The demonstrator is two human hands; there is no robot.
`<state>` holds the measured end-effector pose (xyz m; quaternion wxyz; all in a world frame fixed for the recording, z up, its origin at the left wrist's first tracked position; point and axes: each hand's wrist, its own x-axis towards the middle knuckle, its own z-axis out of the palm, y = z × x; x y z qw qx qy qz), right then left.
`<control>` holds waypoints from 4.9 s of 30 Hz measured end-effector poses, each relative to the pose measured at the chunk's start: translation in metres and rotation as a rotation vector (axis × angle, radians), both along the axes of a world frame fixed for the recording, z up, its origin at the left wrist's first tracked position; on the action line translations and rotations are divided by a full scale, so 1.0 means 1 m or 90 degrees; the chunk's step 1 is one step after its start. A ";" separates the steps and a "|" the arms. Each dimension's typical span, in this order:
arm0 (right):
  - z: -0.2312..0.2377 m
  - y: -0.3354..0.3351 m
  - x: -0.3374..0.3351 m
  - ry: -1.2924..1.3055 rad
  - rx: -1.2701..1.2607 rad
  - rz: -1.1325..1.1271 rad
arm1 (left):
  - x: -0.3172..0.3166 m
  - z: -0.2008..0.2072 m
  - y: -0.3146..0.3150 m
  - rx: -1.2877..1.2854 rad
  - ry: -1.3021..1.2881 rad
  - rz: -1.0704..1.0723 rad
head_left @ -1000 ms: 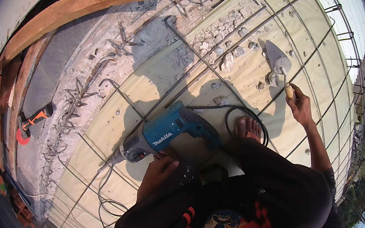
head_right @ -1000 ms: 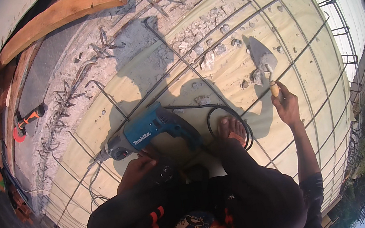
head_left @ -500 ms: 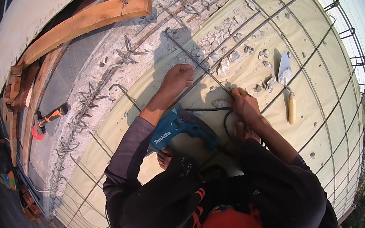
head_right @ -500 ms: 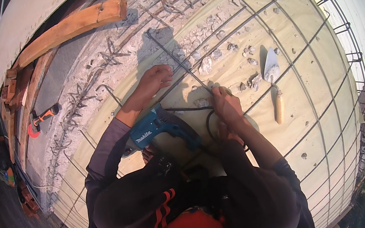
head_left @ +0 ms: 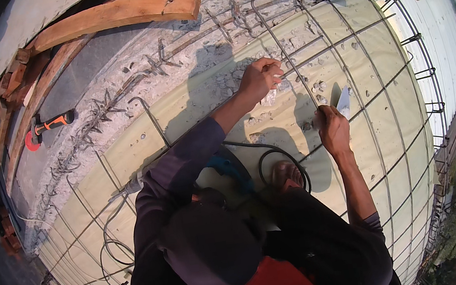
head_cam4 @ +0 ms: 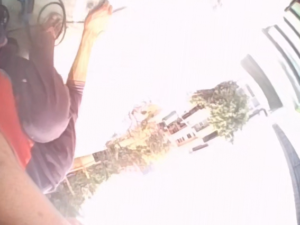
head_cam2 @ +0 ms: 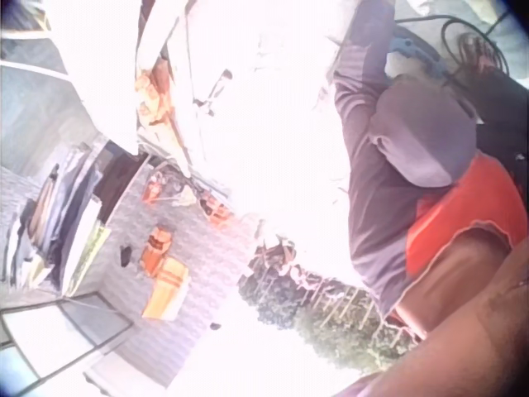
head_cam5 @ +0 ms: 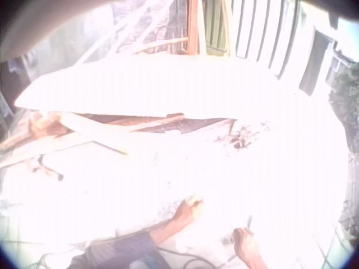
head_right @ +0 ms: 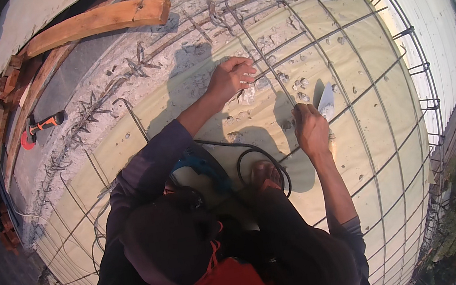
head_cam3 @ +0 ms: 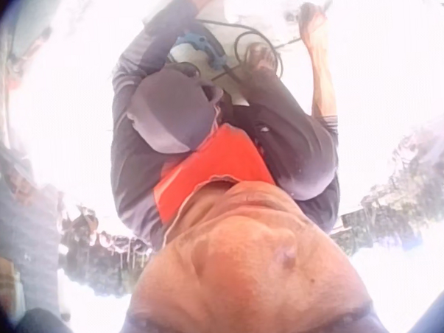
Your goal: The person uses a corded rotary hammer drill to bore holes into a concrete floor with exposed rebar. They repeatedly drill, clear debris with a trowel, and reposition the drill to create multiple holes in the grid pattern.
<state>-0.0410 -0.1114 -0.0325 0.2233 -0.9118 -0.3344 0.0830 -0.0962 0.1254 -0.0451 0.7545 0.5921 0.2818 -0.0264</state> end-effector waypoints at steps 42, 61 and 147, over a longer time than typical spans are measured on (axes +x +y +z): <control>0.050 0.231 0.006 -0.434 -0.568 0.515 | -0.396 -0.053 -0.046 0.171 0.186 -0.013; 0.086 0.193 0.050 -0.358 -0.353 0.626 | -0.407 -0.052 -0.039 0.067 0.231 0.054; 0.071 0.218 0.029 -0.526 -0.435 0.597 | -0.385 -0.031 -0.022 -0.201 0.231 0.109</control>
